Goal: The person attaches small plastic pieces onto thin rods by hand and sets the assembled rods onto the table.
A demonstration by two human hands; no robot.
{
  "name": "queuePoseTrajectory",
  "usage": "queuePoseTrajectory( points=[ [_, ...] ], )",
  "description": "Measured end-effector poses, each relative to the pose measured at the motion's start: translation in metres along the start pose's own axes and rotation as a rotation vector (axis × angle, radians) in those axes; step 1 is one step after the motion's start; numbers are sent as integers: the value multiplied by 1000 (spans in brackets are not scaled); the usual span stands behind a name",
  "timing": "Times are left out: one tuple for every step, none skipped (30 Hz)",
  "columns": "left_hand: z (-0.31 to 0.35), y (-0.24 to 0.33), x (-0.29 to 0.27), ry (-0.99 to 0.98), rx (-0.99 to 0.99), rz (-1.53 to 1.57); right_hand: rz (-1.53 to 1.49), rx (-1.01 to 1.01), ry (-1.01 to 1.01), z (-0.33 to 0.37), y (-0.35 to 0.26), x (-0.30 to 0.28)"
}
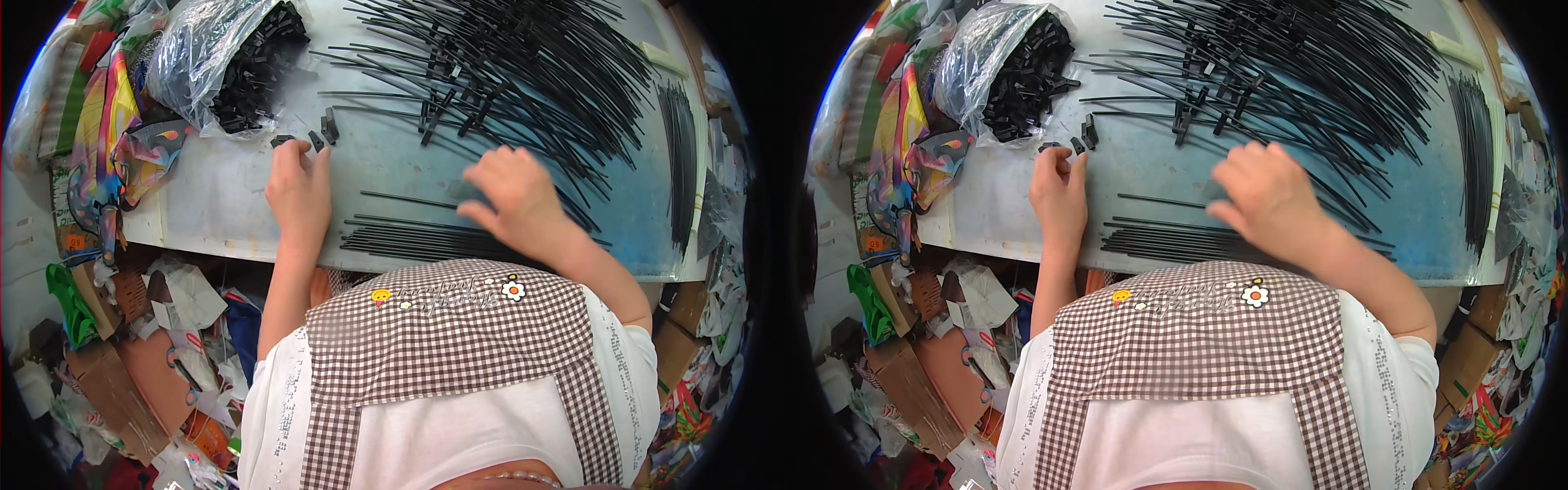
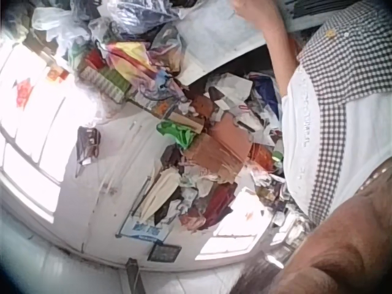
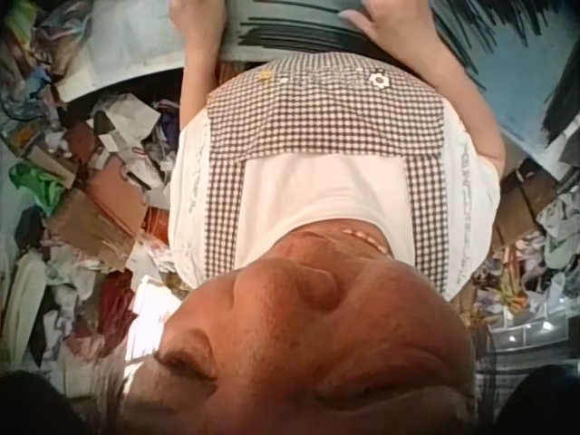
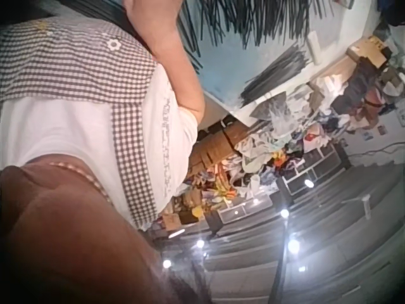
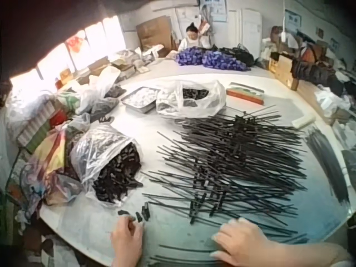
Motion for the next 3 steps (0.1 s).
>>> queuePoseTrajectory(
  points=[
    [-5,0,2,3,1,3,-18,31,-253,14,2,24],
    [-9,-1,7,-37,5,-63,-14,23,-238,22,7,33],
    [-10,-3,12,-79,6,-132,-14,15,-227,28,10,47]
  ],
)
Point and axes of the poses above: each hand's wrist, its own z-axis away from the middle knuckle, its own x-axis out of the palm, y = z × x, the point moved 8 cm from there along -z, towards the middle knuckle, and after that the axes turned 11 degrees about y, right-handed, at the moved point
